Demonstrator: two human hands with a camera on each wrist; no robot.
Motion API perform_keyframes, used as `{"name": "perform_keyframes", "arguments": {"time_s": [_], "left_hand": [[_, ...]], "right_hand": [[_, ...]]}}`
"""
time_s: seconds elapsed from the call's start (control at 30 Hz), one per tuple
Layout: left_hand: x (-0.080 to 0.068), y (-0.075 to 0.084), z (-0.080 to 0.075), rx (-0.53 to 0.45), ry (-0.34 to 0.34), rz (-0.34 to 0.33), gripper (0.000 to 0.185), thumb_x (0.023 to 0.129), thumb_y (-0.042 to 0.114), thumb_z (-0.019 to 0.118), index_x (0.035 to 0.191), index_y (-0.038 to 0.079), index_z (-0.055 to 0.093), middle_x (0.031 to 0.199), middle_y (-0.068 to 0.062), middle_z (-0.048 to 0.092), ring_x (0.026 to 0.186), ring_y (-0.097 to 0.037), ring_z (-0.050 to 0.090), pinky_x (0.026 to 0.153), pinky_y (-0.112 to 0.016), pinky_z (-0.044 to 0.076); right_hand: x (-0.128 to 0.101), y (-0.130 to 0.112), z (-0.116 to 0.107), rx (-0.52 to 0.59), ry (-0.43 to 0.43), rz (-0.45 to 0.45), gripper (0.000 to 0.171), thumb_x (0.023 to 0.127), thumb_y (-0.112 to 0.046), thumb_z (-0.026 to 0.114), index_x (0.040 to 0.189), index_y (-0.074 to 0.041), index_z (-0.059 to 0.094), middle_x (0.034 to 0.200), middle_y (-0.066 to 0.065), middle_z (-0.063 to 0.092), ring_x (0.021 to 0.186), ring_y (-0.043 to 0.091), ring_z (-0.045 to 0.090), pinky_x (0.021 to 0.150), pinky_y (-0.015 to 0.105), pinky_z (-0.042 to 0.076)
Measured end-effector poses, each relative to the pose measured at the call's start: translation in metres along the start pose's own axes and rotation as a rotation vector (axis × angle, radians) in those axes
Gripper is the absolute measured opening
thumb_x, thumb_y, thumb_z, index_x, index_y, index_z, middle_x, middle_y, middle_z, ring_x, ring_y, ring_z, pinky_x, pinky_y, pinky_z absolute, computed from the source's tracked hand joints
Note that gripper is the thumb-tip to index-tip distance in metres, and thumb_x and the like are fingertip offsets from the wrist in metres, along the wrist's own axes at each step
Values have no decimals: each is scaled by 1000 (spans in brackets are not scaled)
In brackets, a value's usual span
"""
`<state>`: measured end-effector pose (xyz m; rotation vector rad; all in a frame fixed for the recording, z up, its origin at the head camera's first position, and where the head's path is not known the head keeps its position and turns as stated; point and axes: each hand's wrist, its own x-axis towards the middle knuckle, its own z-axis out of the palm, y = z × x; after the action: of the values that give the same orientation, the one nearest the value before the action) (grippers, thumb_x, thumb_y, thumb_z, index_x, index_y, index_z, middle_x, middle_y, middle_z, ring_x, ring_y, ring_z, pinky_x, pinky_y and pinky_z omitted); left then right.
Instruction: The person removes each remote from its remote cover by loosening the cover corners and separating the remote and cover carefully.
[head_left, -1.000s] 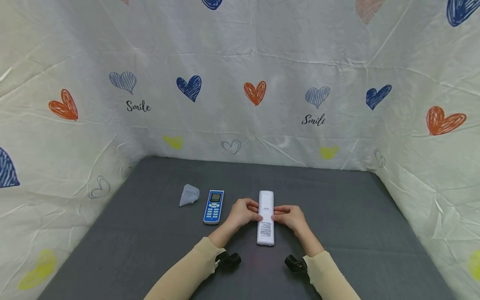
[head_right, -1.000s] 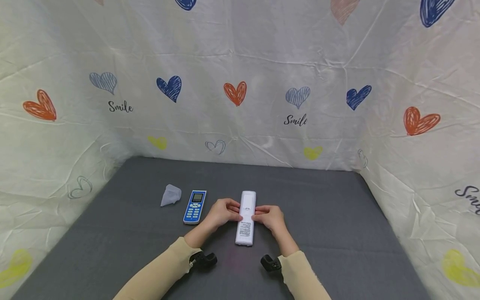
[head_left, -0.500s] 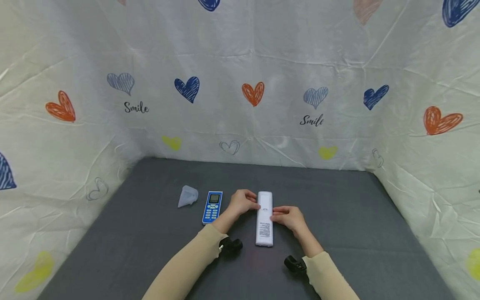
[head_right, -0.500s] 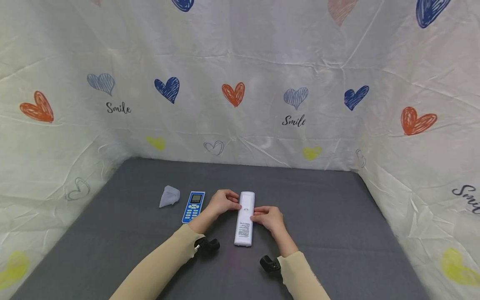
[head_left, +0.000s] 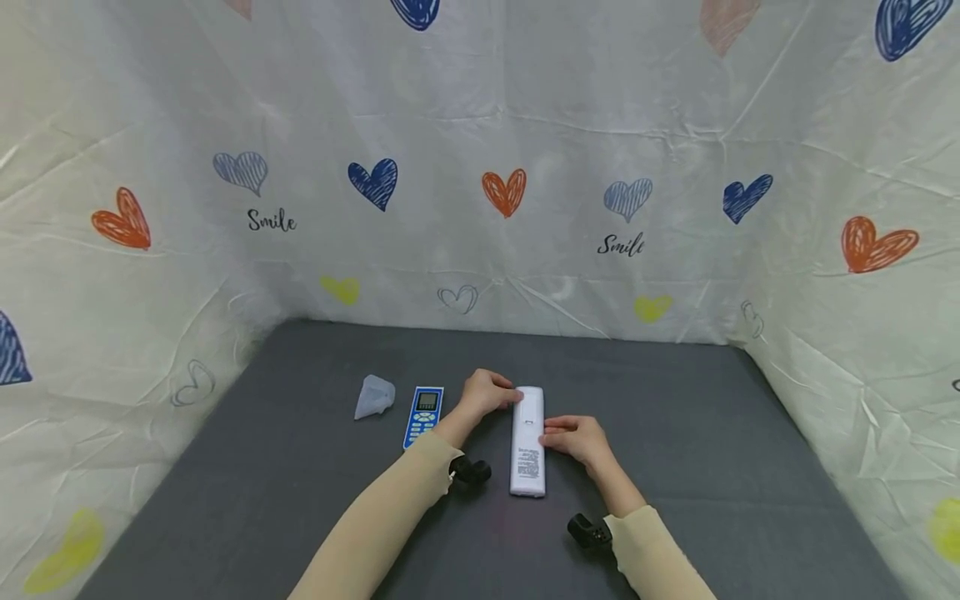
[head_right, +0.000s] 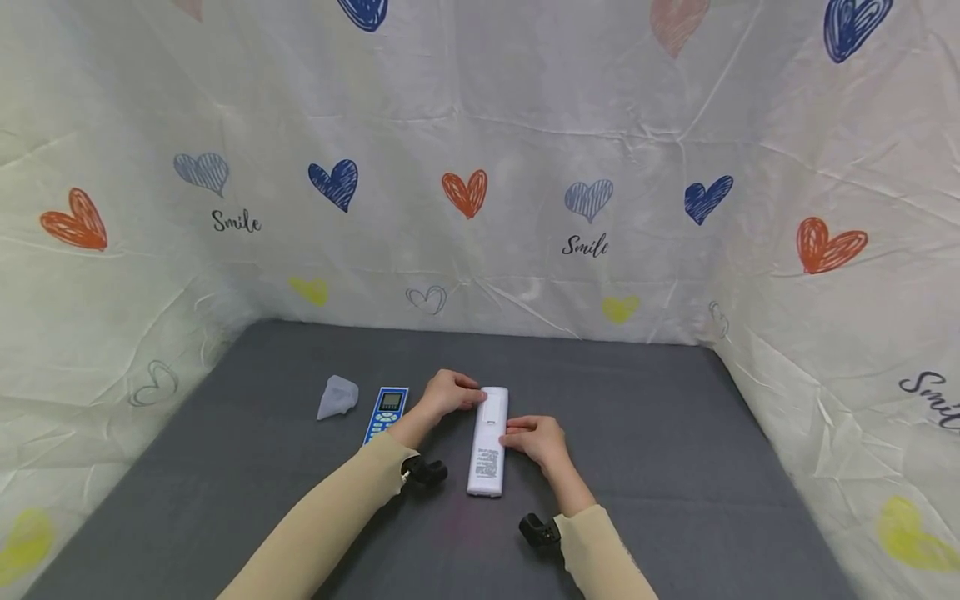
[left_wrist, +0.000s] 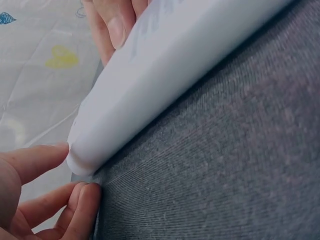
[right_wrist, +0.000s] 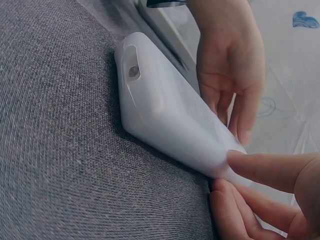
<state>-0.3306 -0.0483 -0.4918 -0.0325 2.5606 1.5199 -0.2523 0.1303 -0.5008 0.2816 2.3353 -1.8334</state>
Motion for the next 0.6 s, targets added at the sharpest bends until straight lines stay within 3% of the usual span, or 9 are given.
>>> {"name": "perform_keyframes", "arguments": {"time_s": [0.3, 0.6], "left_hand": [[-3, -1, 7, -1, 37, 11, 26, 74, 20, 81, 93, 4, 73, 91, -10, 70, 65, -12, 64, 60, -25, 53], [-4, 7, 8, -165, 30, 10, 23, 73, 9, 80, 92, 1, 69, 88, -12, 69, 64, -10, 64, 62, -25, 56]], "right_hand": [[0, 1, 0, 20, -16, 3, 32, 75, 1, 76, 105, 8, 68, 89, 15, 72, 75, 10, 66, 72, 27, 56], [0, 0, -4, 95, -57, -1, 35, 75, 6, 73, 108, 11, 64, 91, 17, 71, 75, 11, 66, 72, 28, 57]]}}
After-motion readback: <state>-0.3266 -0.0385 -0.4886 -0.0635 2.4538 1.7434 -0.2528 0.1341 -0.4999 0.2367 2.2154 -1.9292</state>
